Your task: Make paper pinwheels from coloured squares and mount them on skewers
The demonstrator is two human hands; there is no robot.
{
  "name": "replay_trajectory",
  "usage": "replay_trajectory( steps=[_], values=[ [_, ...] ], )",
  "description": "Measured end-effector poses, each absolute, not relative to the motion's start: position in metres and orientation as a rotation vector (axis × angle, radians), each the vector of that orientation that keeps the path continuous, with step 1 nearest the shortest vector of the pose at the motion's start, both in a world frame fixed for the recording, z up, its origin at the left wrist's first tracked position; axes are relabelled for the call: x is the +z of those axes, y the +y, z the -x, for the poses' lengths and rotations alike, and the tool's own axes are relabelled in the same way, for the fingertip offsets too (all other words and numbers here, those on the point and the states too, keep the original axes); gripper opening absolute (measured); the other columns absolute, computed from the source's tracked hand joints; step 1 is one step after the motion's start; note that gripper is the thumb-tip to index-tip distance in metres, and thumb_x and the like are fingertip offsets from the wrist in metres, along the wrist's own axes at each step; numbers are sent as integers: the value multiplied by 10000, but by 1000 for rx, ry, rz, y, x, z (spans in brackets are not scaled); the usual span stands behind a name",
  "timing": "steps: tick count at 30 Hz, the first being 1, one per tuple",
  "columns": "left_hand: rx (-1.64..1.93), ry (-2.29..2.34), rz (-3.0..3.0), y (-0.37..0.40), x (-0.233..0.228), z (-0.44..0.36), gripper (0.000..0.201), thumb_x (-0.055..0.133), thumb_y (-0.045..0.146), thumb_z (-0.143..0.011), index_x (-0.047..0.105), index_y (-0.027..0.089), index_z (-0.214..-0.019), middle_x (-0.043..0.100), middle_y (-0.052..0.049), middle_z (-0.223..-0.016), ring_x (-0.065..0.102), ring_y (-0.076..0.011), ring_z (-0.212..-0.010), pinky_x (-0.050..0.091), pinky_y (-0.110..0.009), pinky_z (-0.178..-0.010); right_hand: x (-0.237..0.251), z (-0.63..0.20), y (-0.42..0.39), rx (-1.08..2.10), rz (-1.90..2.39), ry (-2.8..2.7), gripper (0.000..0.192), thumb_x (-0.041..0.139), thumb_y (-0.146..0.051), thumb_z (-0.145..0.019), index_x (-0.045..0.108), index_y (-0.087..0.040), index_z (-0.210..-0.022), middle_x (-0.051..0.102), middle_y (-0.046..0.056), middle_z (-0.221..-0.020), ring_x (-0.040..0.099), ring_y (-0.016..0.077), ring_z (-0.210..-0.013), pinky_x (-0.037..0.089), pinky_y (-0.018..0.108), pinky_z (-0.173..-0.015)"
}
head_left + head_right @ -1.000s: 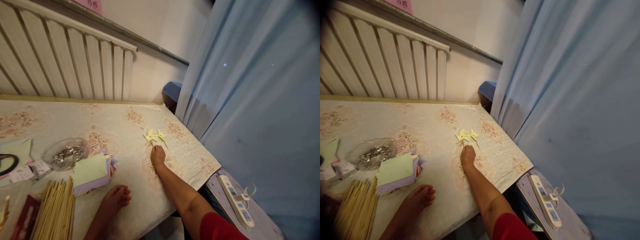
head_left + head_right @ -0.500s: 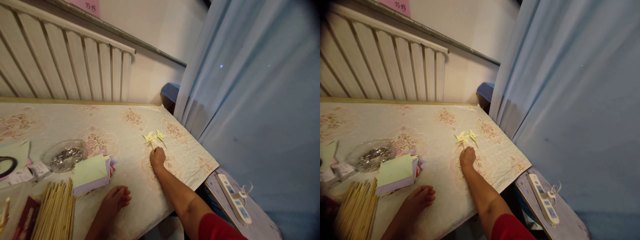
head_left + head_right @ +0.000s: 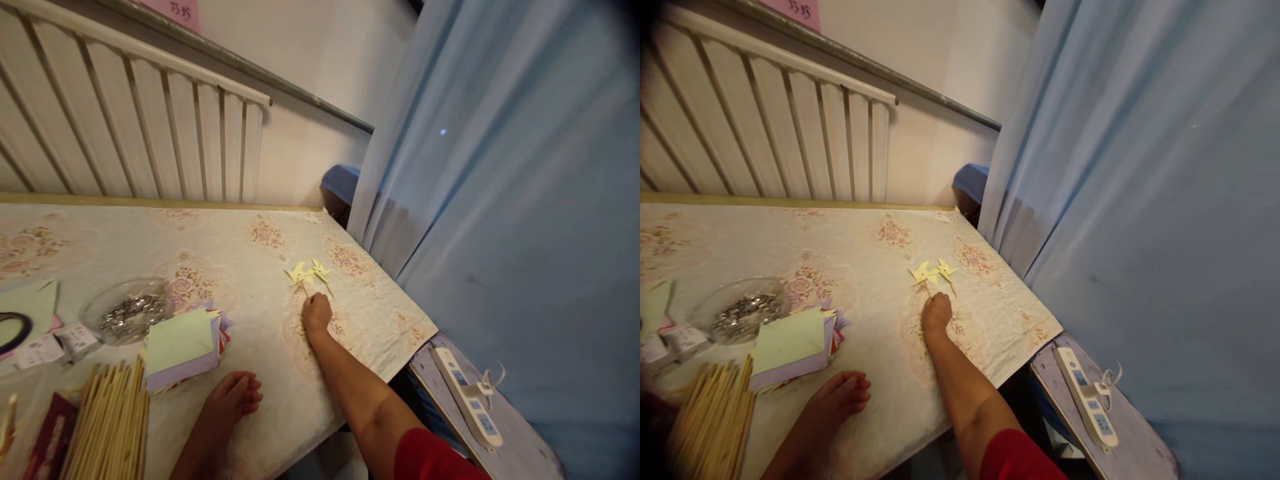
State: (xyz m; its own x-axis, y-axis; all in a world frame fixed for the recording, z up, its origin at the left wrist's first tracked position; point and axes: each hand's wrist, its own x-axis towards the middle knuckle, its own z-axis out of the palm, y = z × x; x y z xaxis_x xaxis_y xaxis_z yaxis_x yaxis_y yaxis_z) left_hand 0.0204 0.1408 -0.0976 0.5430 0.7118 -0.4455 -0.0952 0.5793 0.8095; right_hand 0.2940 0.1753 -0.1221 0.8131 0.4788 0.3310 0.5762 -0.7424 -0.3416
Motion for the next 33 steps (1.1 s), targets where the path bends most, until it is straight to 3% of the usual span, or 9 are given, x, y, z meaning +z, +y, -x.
replay_trajectory(
  steps=[33],
  values=[
    [559, 923, -862, 139, -85, -22, 379, 760, 448, -587, 626, 141, -766, 678, -81, -764, 641, -187, -644, 515, -305, -613, -119, -295, 176, -272, 2546, -691, 188, 459, -246, -864, 626, -161, -846, 640, 113, -885, 602, 214, -800, 388, 294, -639]
  ],
)
